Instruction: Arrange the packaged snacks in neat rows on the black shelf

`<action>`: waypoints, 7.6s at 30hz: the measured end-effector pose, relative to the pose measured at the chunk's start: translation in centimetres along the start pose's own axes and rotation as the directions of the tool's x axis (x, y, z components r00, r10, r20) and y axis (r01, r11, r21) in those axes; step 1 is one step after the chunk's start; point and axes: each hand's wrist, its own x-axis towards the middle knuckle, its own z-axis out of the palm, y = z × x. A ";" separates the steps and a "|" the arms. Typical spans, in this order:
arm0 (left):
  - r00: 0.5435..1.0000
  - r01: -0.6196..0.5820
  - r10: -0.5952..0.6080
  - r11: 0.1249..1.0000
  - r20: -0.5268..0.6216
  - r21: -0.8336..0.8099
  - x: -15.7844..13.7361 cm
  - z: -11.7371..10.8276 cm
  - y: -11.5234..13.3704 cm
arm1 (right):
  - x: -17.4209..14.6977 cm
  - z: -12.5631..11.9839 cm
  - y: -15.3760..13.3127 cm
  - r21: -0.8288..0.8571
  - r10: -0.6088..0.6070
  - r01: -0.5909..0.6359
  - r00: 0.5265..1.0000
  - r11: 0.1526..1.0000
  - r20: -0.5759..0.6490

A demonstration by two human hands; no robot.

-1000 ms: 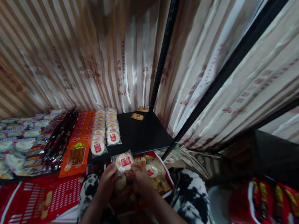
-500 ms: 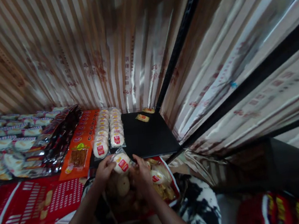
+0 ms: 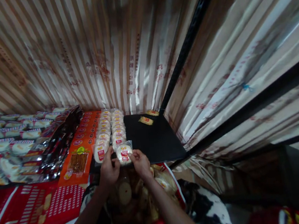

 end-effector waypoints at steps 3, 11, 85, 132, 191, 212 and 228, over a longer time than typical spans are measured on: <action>0.984 -0.178 0.171 0.969 0.057 0.172 -0.7 0.3 0.0 | 0.9 0.5 -0.9 -0.138 0.030 -0.033 0.999 0.990 -0.018; 0.951 -0.261 0.163 0.879 0.263 0.399 -1.0 0.9 -0.4 | 1.7 2.3 -2.2 -0.393 -0.007 0.006 1.000 0.919 0.000; 0.911 0.302 -0.301 0.953 0.282 0.040 -5.5 -1.1 1.3 | -6.1 -1.0 1.2 0.099 -0.137 0.130 0.988 0.986 0.067; 0.945 -0.280 0.328 0.808 0.000 0.518 -2.5 4.5 -3.5 | 1.9 3.3 -1.7 -0.568 -0.174 0.138 0.985 0.811 -0.009; 0.918 0.321 -0.191 0.871 0.346 -0.371 -8.4 0.5 1.5 | -9.0 -5.0 0.9 -0.071 -0.192 0.198 0.978 0.978 0.084; 0.941 -0.334 0.319 0.827 0.113 0.452 -4.1 0.5 -2.2 | 0.8 1.6 -2.5 -0.362 -0.168 0.176 0.984 0.916 0.053; 0.917 -0.390 0.386 0.820 0.098 0.419 -3.1 2.2 -4.1 | 1.7 3.3 -0.9 -0.291 -0.269 0.238 0.961 0.927 -0.072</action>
